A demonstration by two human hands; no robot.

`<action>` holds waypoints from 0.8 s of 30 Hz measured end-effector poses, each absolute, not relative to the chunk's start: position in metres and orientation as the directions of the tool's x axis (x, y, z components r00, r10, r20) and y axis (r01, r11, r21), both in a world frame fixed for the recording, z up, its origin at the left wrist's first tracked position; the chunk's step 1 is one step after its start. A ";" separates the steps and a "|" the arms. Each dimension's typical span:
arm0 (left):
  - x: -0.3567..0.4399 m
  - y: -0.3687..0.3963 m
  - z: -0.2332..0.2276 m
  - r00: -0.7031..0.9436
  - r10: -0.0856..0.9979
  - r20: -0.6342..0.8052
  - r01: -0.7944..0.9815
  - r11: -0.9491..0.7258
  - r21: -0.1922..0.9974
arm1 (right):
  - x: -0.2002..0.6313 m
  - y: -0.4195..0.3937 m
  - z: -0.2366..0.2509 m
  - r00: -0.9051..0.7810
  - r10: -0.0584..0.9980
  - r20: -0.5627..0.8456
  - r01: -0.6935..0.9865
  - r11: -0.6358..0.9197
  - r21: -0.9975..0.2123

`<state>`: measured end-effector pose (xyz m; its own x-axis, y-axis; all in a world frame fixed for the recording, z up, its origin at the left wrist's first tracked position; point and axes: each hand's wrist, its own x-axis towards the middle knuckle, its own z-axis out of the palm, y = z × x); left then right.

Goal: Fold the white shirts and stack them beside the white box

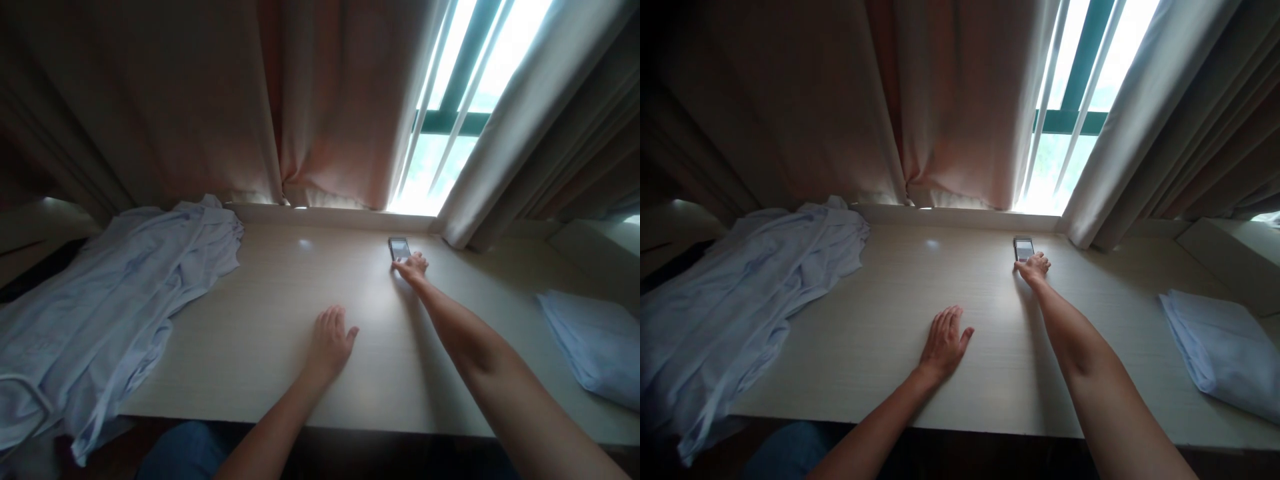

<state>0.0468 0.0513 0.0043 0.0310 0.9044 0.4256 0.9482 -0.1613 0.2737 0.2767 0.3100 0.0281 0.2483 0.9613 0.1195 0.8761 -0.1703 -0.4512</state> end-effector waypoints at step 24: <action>0.047 0.052 0.004 0.058 0.902 0.428 0.956 -0.174 0.237 | 0.430 0.168 0.042 0.186 0.868 0.460 0.972 -0.093 -0.217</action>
